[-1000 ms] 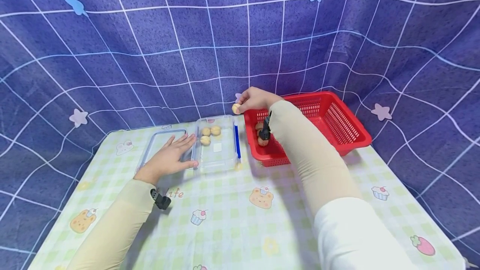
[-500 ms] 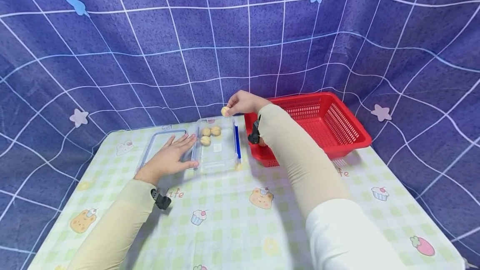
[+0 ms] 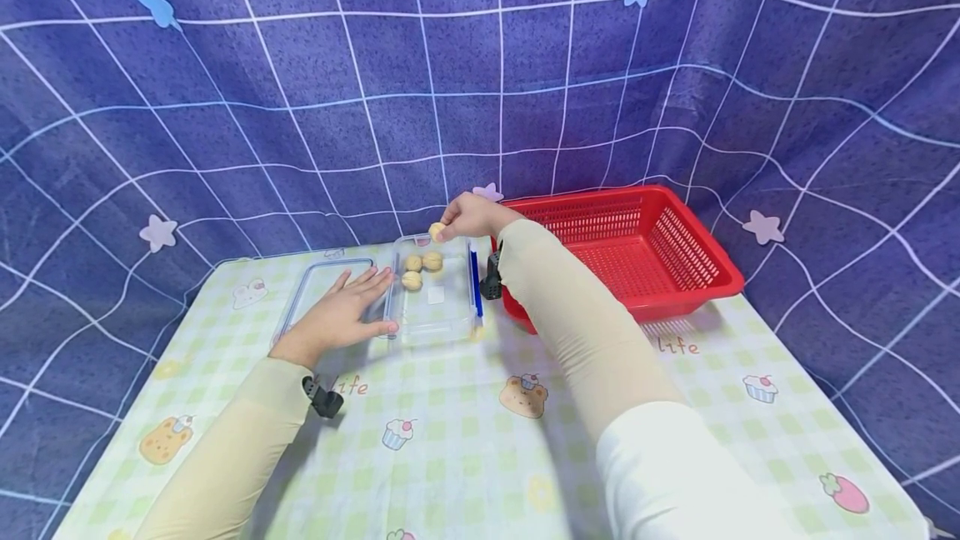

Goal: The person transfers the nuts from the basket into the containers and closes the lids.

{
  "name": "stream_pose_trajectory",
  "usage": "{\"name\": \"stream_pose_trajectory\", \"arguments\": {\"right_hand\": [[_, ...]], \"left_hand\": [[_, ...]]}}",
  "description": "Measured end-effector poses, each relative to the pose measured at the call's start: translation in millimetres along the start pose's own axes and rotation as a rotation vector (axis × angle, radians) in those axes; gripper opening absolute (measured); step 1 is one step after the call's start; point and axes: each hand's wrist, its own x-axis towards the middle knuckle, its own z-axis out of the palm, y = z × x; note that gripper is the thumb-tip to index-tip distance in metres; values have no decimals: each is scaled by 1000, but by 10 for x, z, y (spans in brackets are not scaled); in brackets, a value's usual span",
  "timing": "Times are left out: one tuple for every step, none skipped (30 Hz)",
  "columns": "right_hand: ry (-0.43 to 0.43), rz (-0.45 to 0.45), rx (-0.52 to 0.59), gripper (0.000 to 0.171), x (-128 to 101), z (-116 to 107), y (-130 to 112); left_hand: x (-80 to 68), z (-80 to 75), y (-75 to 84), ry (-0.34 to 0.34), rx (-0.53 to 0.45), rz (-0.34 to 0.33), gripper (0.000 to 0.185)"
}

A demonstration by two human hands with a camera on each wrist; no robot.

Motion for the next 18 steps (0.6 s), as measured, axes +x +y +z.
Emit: {"name": "stream_pose_trajectory", "arguments": {"right_hand": [[-5,-3,10,27,7,17,-4],[-6,-5,11,26,15,32,-6],[-6,-7,6,26,21,47,-8],[-3,-6,0,26,32,64,-6],[0,-3,-9,26,45,82,-4],[8,-1,-25,27,57,99,-2],[13,1,-42,28,70,119,1],[18,7,-58,28,80,138,2],[23,16,-73,29,89,158,1],[29,28,-82,29,101,178,-1],[36,40,-95,30,108,197,-6],[40,57,-97,31,114,218,-13],[44,75,-96,31,121,239,-18],[51,96,-94,32,125,259,-27],[59,112,-92,33,129,279,-36],[67,128,-94,34,132,298,-45],[75,142,-98,36,136,316,-52],[82,155,-103,36,140,335,-58]], "left_hand": [[0,-1,0,1,-2,1,95],[0,-2,-1,3,-4,2,95],[0,-2,-2,3,2,3,95],[0,-2,-5,3,2,3,95],[1,-2,-8,1,4,3,96],[1,-2,-11,-1,4,2,96],[2,-1,-14,-1,3,3,97],[2,-1,-16,-2,2,4,97],[3,-1,-17,-3,0,4,97],[4,-1,-19,-4,-2,5,97],[4,-2,-19,-3,-3,7,97],[3,-2,-19,-2,-4,9,97],[3,-1,-20,-1,-4,11,97],[2,-1,-21,0,-6,12,97],[2,1,-22,0,-5,14,97],[1,3,-24,2,-5,16,97],[0,5,-27,4,-7,17,96],[0,7,-30,5,-6,17,96]]}}
